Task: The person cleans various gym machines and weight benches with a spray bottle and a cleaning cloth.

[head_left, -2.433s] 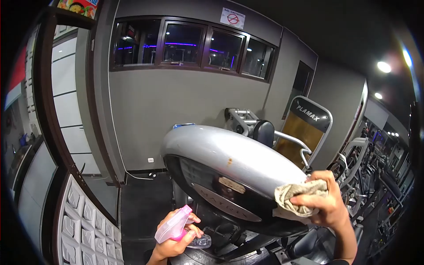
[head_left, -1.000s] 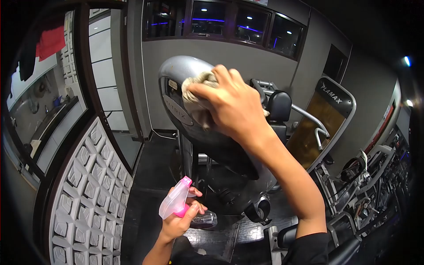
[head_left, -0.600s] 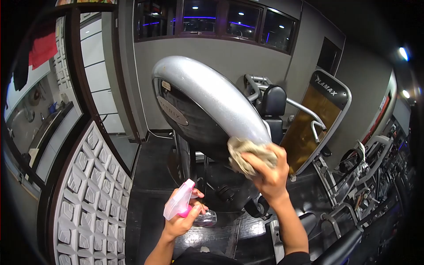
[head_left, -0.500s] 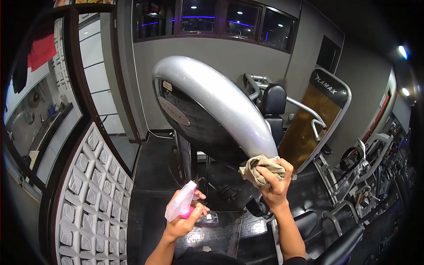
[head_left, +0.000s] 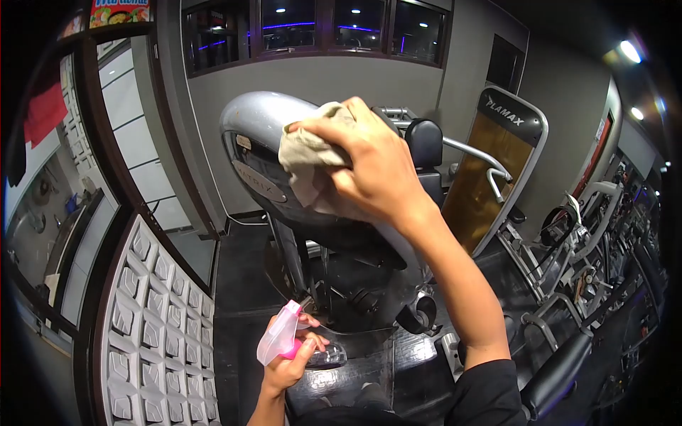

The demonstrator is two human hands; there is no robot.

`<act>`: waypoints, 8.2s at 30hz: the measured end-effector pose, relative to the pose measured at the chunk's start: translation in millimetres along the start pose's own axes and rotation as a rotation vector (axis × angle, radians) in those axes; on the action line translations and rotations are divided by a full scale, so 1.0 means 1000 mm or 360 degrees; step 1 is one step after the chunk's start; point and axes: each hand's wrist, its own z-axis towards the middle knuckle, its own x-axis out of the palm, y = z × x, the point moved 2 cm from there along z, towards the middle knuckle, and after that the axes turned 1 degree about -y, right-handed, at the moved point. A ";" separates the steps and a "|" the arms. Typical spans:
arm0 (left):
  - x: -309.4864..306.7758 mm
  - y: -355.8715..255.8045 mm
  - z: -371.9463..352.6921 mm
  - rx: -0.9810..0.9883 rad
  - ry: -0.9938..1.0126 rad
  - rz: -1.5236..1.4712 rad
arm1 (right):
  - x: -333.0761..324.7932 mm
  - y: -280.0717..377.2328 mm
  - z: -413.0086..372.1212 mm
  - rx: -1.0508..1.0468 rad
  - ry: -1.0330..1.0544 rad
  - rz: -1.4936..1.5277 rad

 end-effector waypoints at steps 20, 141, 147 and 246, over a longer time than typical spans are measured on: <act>0.084 0.034 0.026 0.0190 -0.0084 0.0228 | -0.035 -0.056 -0.185 0.0420 -0.0234 0.0723; 0.040 0.117 -0.103 -0.0242 -0.0147 0.0132 | 0.093 -0.037 -0.362 -0.0236 0.1128 -0.0830; 0.042 0.112 -0.115 -0.0218 -0.0167 0.0238 | 0.163 -0.048 -0.441 -0.0300 0.1208 -0.0812; -0.074 0.302 -0.241 -0.0403 -0.1033 0.1157 | 0.257 -0.005 -0.580 0.3047 -0.0780 0.2715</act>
